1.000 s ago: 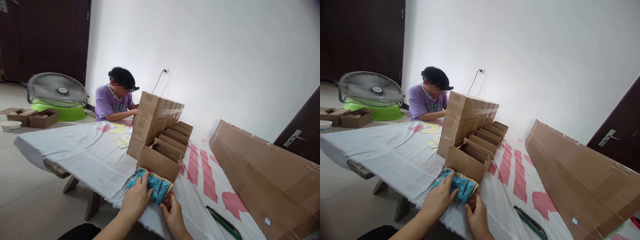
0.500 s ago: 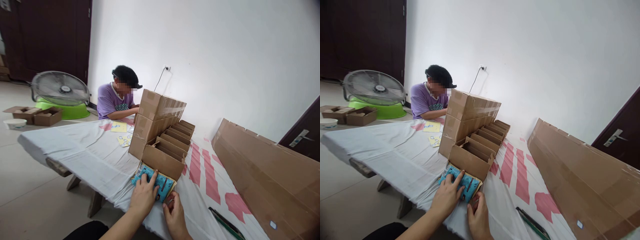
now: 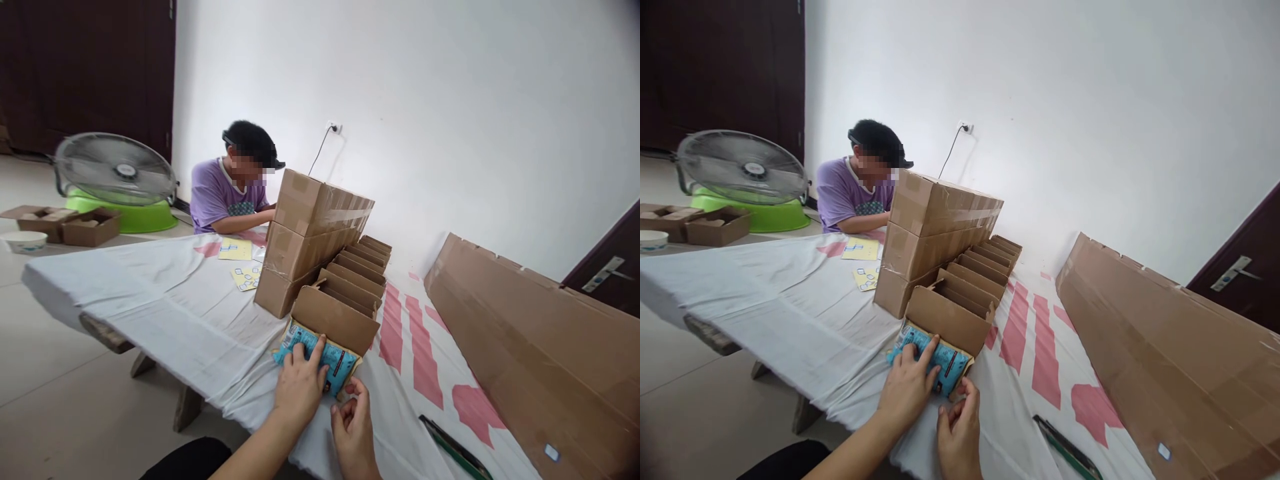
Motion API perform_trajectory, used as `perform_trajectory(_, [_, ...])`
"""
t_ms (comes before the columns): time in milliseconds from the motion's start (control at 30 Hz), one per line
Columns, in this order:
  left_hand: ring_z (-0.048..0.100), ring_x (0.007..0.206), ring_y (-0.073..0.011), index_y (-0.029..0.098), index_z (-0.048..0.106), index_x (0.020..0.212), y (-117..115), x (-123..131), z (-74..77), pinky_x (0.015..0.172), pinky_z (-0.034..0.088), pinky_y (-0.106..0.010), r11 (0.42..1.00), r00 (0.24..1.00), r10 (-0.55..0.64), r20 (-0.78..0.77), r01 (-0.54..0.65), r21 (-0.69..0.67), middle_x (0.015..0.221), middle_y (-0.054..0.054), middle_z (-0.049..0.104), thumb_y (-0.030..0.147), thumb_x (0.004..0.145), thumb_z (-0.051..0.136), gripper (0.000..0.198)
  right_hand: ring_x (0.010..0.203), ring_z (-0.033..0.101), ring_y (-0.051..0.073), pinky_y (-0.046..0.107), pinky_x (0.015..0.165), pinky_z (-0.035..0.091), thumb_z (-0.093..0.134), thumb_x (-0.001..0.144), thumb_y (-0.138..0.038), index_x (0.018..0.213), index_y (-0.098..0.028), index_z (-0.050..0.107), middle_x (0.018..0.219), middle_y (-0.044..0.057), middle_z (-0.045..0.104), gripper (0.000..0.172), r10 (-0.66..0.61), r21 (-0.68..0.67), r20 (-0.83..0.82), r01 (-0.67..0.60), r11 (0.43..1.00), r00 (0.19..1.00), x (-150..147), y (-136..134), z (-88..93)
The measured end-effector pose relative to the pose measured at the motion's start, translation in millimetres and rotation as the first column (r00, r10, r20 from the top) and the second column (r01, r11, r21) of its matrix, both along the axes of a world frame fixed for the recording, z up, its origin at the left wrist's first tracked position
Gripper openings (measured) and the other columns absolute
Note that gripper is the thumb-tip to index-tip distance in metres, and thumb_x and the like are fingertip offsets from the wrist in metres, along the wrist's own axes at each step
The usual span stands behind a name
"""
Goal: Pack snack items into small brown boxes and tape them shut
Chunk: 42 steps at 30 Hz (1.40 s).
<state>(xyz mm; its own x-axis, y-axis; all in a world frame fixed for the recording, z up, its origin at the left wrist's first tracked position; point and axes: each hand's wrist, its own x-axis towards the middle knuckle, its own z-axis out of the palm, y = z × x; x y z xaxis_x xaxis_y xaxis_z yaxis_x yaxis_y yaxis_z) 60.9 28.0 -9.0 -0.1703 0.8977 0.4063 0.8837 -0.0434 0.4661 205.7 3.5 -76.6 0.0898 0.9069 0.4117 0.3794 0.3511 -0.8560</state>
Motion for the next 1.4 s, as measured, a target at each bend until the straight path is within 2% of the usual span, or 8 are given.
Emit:
perform_trajectory(267, [0.051, 0.093, -0.0275, 0.031, 0.042, 0.142, 11.3, 10.5, -1.0, 0.079, 0.044, -0.039, 1.000, 1.000, 0.008, -0.004, -0.008, -0.003, 0.106, -0.011, 0.051, 0.031, 0.089, 0.050, 0.053, 0.061, 0.055, 0.014, 0.028, 0.059, 0.049, 0.059, 0.079, -0.026, 0.119, -0.021, 0.047, 0.090, 0.003, 0.057, 0.041, -0.004, 0.014, 0.048, 0.003, 1.000, 0.999, -1.6, -3.5, 5.5])
perform_trajectory(433, [0.052, 0.095, -0.0270, 0.023, 0.037, 0.144, 19.6, 16.5, -11.3, 0.083, 0.045, -0.039, 0.996, 0.999, 0.023, 0.040, -0.026, 0.082, 0.108, -0.013, 0.051, 0.030, 0.089, 0.050, 0.057, 0.062, 0.057, 0.013, 0.029, 0.061, 0.051, 0.057, 0.080, -0.021, 0.117, -0.020, 0.051, 0.100, 0.006, 0.057, 0.038, 0.014, 0.051, 0.108, -0.020, 0.999, 0.994, -1.5, -3.5, 6.5])
perform_trajectory(533, [0.052, 0.096, -0.0267, 0.018, 0.040, 0.142, 21.0, 18.6, -15.1, 0.084, 0.045, -0.039, 0.994, 0.998, 0.033, 0.048, -0.037, 0.101, 0.110, -0.013, 0.052, 0.032, 0.089, 0.051, 0.055, 0.065, 0.059, 0.014, 0.029, 0.063, 0.053, 0.054, 0.081, -0.019, 0.127, -0.019, 0.047, 0.107, 0.008, 0.058, 0.046, 0.048, 0.076, 0.146, -0.059, 0.995, 0.988, -0.5, -3.4, 6.5])
perform_trajectory(733, [0.055, 0.102, -0.0276, 0.014, 0.039, 0.142, 11.3, 15.2, -8.8, 0.088, 0.045, -0.039, 0.999, 0.999, -0.008, 0.046, 0.006, 0.043, 0.118, -0.016, 0.053, 0.024, 0.086, 0.054, 0.059, 0.070, 0.062, 0.014, 0.029, 0.068, 0.056, 0.052, 0.085, -0.018, 0.140, -0.021, 0.037, 0.127, 0.013, 0.055, 0.057, 0.088, 0.112, 0.220, -0.115, 0.987, 0.972, 1.8, -3.9, 8.1])
perform_trajectory(867, [0.049, 0.117, -0.0315, 0.017, 0.045, 0.139, 1.6, 13.3, -2.6, 0.097, 0.039, -0.043, 1.000, 1.000, -0.022, 0.007, 0.022, 0.012, 0.129, -0.017, 0.051, 0.021, 0.085, 0.053, 0.055, 0.079, 0.066, 0.017, 0.030, 0.070, 0.057, 0.054, 0.084, -0.019, 0.141, -0.024, 0.041, 0.138, 0.012, 0.051, 0.059, 0.076, 0.144, 0.257, -0.116, 0.983, 0.963, 3.1, -4.7, 9.6])
perform_trajectory(1067, [0.020, 0.140, -0.0407, 0.034, 0.043, 0.140, -3.1, 15.7, -5.6, 0.106, 0.023, -0.055, 0.993, 0.997, -0.054, -0.059, 0.048, -0.107, 0.150, -0.012, 0.035, 0.017, 0.078, 0.058, 0.066, 0.089, 0.067, 0.020, 0.032, 0.075, 0.058, 0.055, 0.084, -0.022, 0.138, -0.023, 0.047, 0.139, 0.012, 0.051, 0.054, 0.058, 0.140, 0.326, -0.108, 0.984, 0.944, 4.1, -4.6, 8.0])
perform_trajectory(1267, [0.022, 0.139, -0.0417, 0.032, 0.042, 0.141, 6.0, 15.0, -3.7, 0.105, 0.029, -0.049, 0.991, 0.995, -0.071, -0.068, 0.062, -0.120, 0.149, -0.014, 0.036, 0.014, 0.080, 0.056, 0.065, 0.092, 0.067, 0.022, 0.035, 0.081, 0.057, 0.057, 0.082, -0.021, 0.131, -0.023, 0.054, 0.137, 0.012, 0.053, 0.050, 0.062, 0.138, 0.331, -0.113, 0.984, 0.941, 4.7, -4.4, 7.2])
perform_trajectory(1400, [0.024, 0.138, -0.0431, 0.032, 0.038, 0.143, 12.8, 15.7, -0.2, 0.104, 0.030, -0.049, 0.990, 0.994, -0.070, -0.079, 0.059, -0.127, 0.149, -0.016, 0.036, 0.012, 0.080, 0.056, 0.069, 0.077, 0.068, 0.018, 0.033, 0.074, 0.058, 0.056, 0.081, -0.018, 0.128, -0.022, 0.056, 0.140, 0.014, 0.048, 0.047, 0.113, 0.062, 0.310, -0.139, 0.988, 0.944, 2.9, -6.6, 12.5])
